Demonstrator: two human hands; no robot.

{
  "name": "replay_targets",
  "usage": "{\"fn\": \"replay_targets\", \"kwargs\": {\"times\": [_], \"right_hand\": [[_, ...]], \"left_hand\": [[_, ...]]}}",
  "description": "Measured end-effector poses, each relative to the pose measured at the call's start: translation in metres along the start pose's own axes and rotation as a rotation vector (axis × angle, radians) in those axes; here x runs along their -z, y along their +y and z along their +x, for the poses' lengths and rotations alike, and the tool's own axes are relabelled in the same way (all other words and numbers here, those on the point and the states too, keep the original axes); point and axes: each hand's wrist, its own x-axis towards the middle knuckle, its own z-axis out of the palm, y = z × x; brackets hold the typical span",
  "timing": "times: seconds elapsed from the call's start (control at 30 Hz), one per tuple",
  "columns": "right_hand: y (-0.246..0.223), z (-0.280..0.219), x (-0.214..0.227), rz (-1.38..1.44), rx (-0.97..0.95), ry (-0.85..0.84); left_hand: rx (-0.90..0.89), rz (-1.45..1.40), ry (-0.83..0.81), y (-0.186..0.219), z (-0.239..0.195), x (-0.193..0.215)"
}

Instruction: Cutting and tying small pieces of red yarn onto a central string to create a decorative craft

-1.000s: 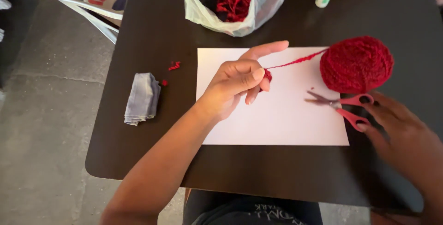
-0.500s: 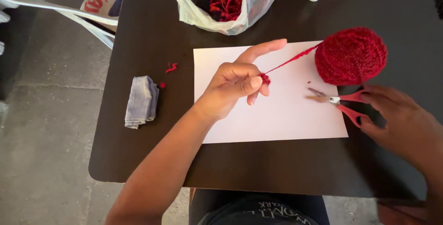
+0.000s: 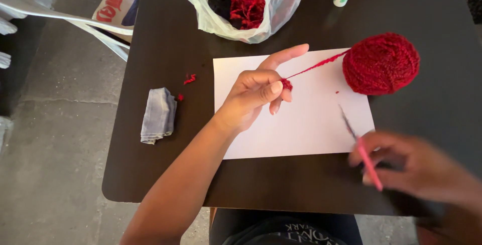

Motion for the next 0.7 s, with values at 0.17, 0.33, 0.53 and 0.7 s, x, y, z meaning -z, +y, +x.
{"fn": "replay_targets", "kwargs": {"times": [0.17, 0.33, 0.53, 0.7], "right_hand": [[-0.045, 0.014, -0.032, 0.324, 0.313, -0.401], [-0.072, 0.031, -0.034, 0.292, 0.327, -0.388], [-0.072, 0.039, -0.036, 0.399, 0.512, -0.457], [-0.065, 0.044, -0.041, 0.471, 0.488, -0.442]], "left_hand": [[-0.006, -0.023, -0.053, -0.003, 0.001, 0.000], [0.025, -0.078, -0.105, -0.010, 0.000, 0.005], [0.021, -0.074, -0.125, -0.016, 0.000, 0.003], [0.014, -0.044, -0.099, -0.018, 0.001, -0.001]]}}
